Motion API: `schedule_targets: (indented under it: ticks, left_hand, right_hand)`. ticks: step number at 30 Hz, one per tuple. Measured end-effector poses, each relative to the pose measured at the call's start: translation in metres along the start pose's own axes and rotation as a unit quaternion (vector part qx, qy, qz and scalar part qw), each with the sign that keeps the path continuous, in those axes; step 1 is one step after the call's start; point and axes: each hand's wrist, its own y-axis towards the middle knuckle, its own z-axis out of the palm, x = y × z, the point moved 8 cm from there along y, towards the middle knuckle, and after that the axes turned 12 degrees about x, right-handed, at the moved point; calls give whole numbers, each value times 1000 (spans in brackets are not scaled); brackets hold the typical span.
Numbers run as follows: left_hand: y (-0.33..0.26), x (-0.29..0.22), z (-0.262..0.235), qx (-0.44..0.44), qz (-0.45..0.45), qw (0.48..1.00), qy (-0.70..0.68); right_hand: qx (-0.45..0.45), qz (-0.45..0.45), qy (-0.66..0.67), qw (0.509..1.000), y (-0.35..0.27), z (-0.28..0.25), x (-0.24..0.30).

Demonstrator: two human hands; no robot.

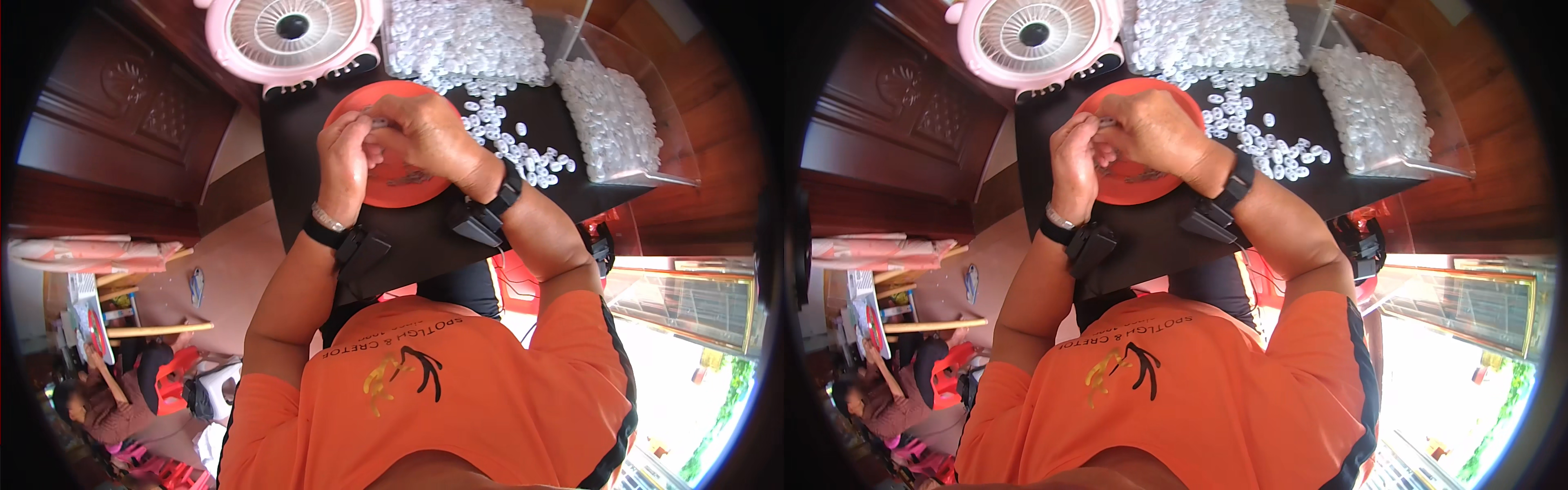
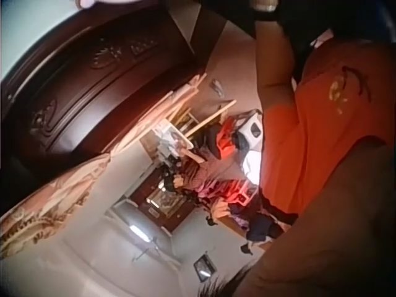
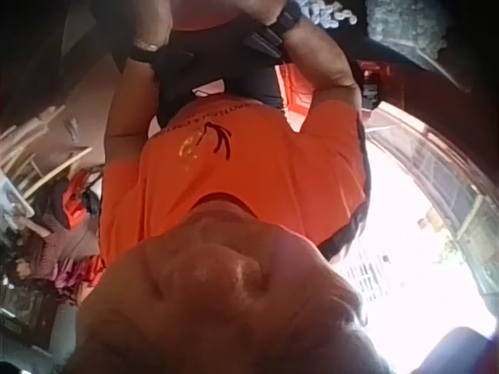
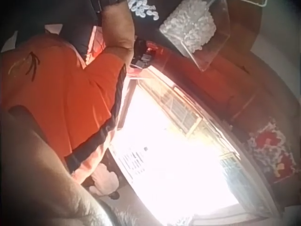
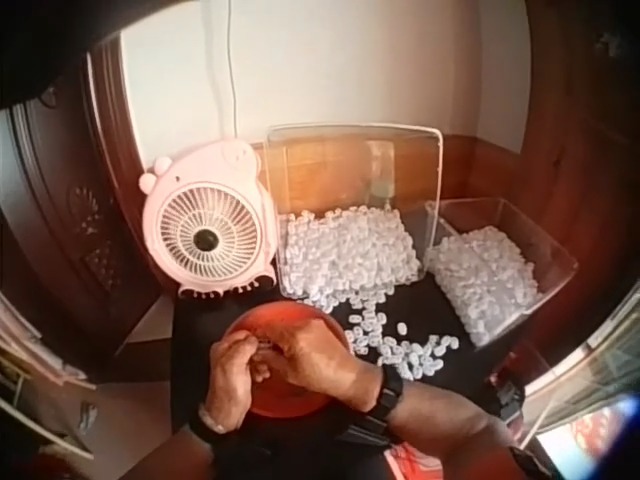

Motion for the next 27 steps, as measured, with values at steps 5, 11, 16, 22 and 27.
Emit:
schedule_targets:
  ticks: [5, 11, 16, 22, 27]
  left_hand:
    - [-2, -5, -6, -10, 33, 999, 25]
    - [0, -8, -3, 10, 55, 998, 42]
    - [0, -16, -7, 9, 55, 997, 45]
    - [4, -14, -5, -3, 46, 999, 19]
    - [1, -9, -19, -30, 35, 999, 22]
  right_hand:
    - [-10, -15, 13, 1000, 2, 1, 9]
    - [-27, 27, -139, 990, 3, -45, 19]
    - [-258, 228, -294, 892, -38, -207, 16]
    - [-247, 138, -471, 836, -52, -228, 11]
    - [70, 224, -28, 972, -14, -78, -47]
